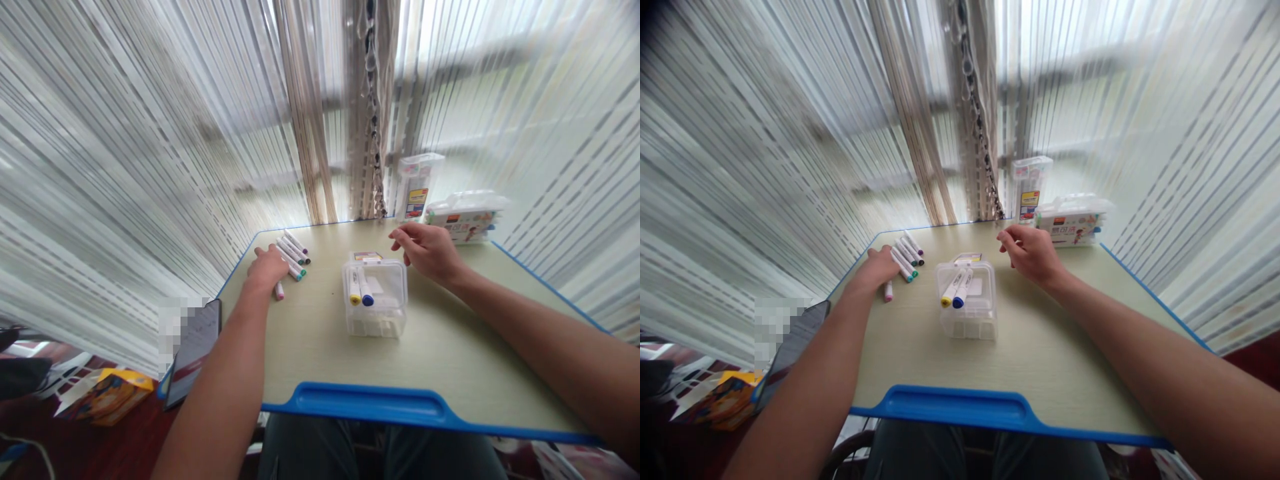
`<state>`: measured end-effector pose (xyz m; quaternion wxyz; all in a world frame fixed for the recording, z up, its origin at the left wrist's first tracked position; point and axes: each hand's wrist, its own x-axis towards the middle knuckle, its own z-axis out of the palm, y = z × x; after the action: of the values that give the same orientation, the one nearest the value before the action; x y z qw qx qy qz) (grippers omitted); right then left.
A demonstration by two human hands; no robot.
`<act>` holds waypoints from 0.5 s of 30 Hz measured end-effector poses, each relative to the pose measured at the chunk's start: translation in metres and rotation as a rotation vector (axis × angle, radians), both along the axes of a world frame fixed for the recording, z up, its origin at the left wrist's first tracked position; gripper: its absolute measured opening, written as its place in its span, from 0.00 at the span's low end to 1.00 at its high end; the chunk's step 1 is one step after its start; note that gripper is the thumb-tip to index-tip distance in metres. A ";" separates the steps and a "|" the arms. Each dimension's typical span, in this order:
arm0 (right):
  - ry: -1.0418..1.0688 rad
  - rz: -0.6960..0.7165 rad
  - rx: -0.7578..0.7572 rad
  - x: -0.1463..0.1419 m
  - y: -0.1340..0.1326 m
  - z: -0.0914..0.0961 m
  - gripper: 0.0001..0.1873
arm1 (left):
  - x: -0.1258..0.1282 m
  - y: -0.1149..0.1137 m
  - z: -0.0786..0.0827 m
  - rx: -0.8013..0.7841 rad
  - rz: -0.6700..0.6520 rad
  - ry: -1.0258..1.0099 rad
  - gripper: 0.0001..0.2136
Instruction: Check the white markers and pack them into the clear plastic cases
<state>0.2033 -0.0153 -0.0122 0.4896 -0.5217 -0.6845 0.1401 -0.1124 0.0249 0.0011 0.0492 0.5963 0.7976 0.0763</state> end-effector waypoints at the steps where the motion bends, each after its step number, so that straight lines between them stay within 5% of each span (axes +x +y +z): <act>1: 0.001 0.004 -0.001 0.000 0.000 0.000 0.15 | 0.000 -0.001 0.000 0.006 0.001 -0.004 0.23; 6: 0.018 0.020 -0.020 0.001 0.001 -0.002 0.16 | -0.001 -0.005 0.008 0.074 0.021 -0.016 0.23; 10: 0.022 0.017 -0.018 0.001 0.002 -0.003 0.16 | 0.003 -0.006 0.019 0.297 0.015 -0.080 0.24; 12: 0.022 0.019 -0.017 0.001 0.001 -0.002 0.16 | 0.009 -0.006 0.024 0.442 -0.020 -0.250 0.23; 15: 0.024 0.018 -0.026 0.000 0.001 -0.001 0.16 | 0.022 -0.008 0.031 0.554 -0.090 -0.812 0.22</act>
<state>0.2034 -0.0144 -0.0134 0.4896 -0.5203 -0.6813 0.1595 -0.0899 0.0166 0.0316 0.1991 0.5429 0.6372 0.5094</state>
